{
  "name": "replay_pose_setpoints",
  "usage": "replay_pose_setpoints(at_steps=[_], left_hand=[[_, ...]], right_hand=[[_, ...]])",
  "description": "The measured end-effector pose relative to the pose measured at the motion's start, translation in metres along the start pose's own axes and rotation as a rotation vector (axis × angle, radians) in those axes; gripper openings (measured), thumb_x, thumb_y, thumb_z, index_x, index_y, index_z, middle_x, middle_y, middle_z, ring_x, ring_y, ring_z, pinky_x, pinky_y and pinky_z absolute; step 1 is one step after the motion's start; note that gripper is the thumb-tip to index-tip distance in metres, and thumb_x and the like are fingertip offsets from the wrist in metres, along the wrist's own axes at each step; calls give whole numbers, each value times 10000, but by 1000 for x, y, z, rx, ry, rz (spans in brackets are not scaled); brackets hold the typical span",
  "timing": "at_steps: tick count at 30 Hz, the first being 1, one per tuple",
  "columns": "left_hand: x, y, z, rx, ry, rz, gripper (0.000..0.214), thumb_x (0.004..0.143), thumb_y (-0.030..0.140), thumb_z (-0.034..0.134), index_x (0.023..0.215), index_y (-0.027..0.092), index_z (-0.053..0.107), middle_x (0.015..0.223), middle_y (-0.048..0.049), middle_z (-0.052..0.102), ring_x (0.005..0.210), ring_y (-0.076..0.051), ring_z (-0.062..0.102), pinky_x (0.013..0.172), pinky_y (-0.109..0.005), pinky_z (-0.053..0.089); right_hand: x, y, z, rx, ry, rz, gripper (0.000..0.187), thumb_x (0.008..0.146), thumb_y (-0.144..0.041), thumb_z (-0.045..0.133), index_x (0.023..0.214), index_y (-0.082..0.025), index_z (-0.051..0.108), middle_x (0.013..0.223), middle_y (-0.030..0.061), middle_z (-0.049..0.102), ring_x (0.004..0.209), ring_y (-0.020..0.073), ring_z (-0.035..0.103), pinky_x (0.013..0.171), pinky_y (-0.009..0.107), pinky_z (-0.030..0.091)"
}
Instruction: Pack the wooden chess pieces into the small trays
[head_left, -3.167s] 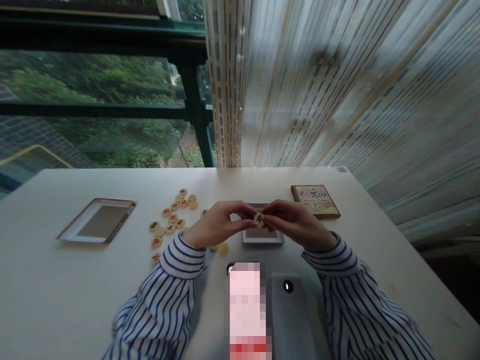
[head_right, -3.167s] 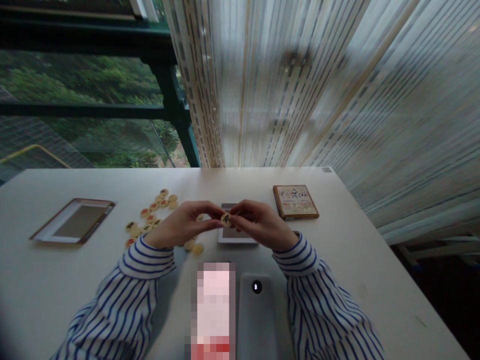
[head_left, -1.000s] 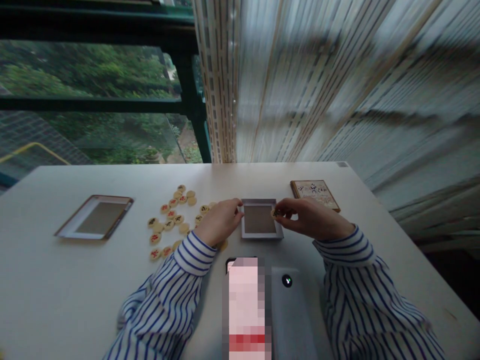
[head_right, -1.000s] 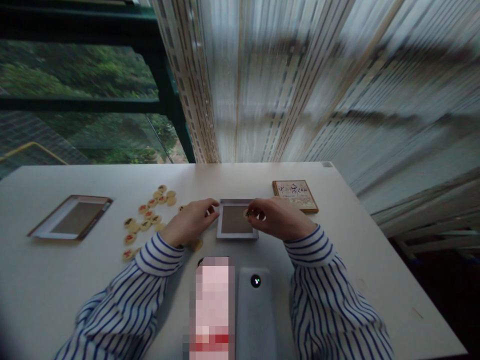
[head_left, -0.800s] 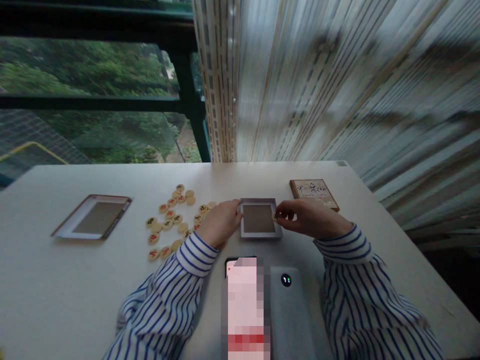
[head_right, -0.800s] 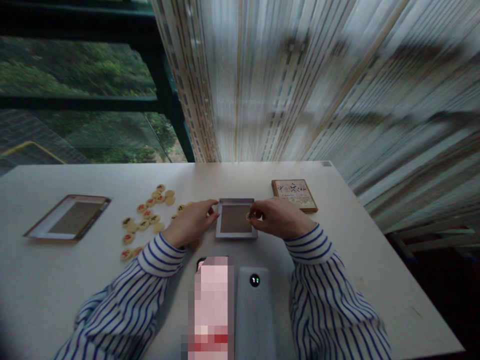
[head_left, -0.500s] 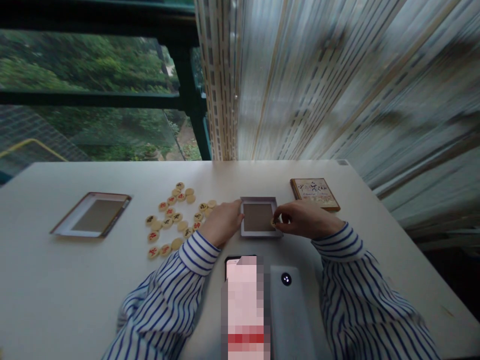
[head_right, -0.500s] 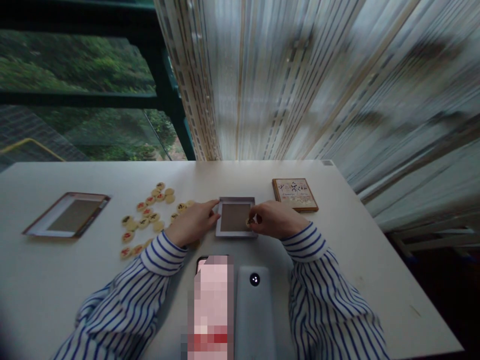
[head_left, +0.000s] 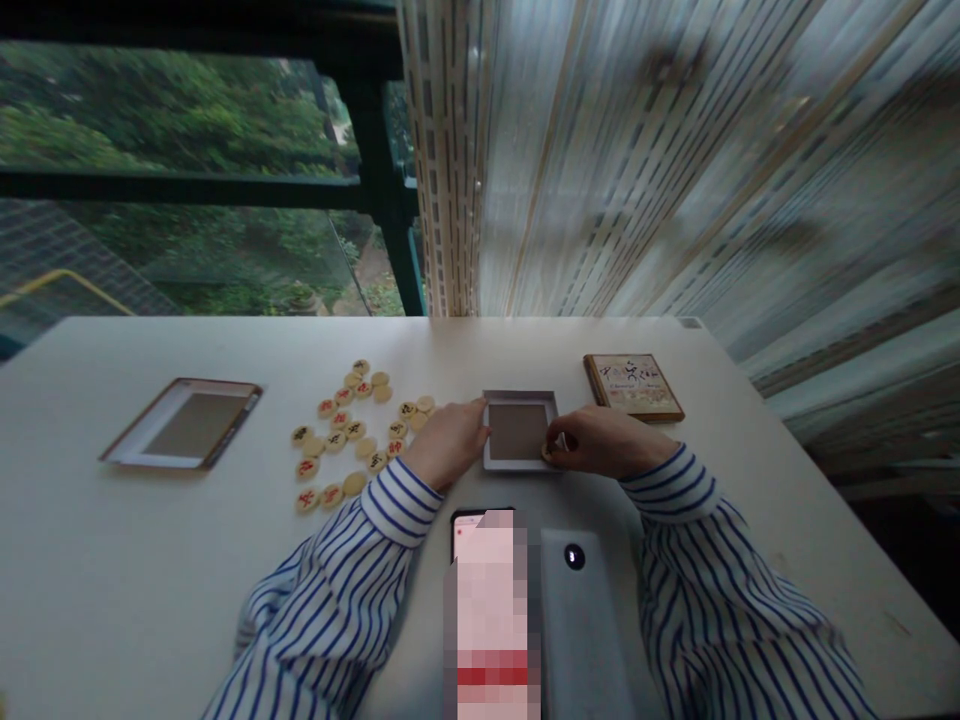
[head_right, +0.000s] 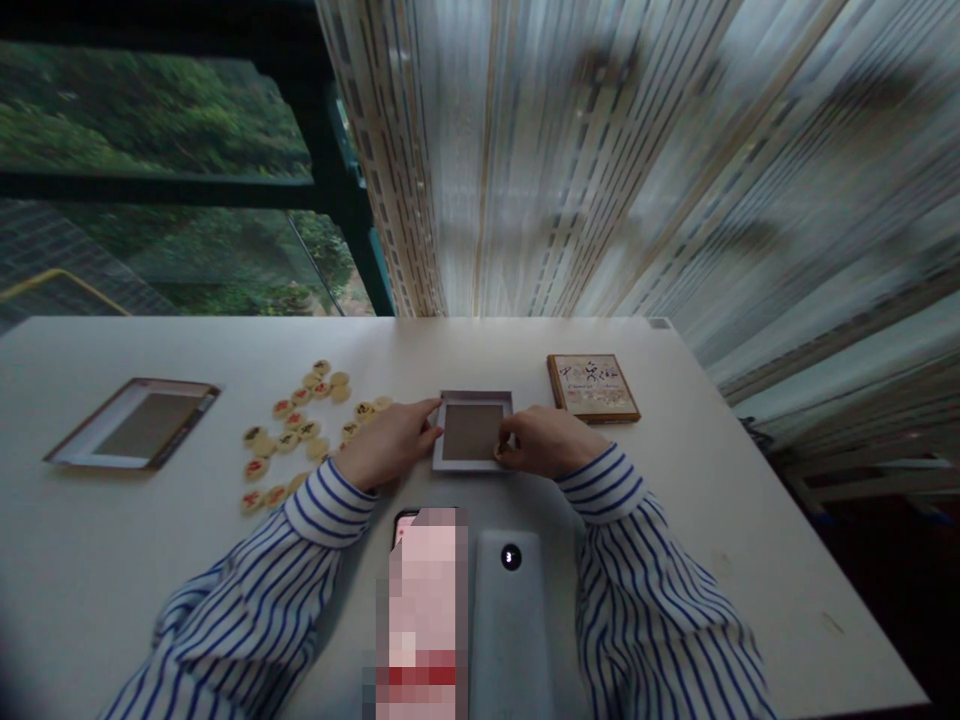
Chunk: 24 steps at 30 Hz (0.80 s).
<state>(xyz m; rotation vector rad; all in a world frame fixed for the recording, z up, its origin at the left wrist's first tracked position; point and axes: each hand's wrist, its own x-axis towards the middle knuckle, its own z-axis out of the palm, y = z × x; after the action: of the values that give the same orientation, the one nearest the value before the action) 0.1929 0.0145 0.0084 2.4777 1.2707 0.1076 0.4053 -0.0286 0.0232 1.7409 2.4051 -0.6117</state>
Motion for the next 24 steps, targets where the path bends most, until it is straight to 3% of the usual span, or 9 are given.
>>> replay_pose_setpoints(at_steps=[11, 18, 24], left_hand=[[1, 1, 0, -2, -24, -25, 317, 839, 282, 451, 1126, 167, 517, 910, -115, 668, 845, -225, 621, 711, -310, 436], [1, -1, 2, -8, 2, -2, 339, 829, 274, 453, 1139, 152, 513, 873, -113, 671, 806, -229, 627, 655, -300, 434], [1, -1, 2, -22, -20, -22, 349, 830, 273, 456, 1155, 157, 503, 889, -107, 668, 804, -204, 624, 662, -283, 431]], right_hand=[[0, -1, 1, -44, -15, 19, 232, 762, -364, 528, 879, -228, 675, 772, 53, 678, 660, 159, 621, 575, 232, 429], [-2, -1, -1, -58, 21, 10, 307, 771, -413, 512, 994, -244, 635, 783, 53, 675, 644, 167, 611, 562, 250, 419], [-1, -1, 0, -42, -5, -12, 213, 753, -351, 530, 900, -268, 659, 748, 36, 666, 627, 158, 601, 550, 244, 395]])
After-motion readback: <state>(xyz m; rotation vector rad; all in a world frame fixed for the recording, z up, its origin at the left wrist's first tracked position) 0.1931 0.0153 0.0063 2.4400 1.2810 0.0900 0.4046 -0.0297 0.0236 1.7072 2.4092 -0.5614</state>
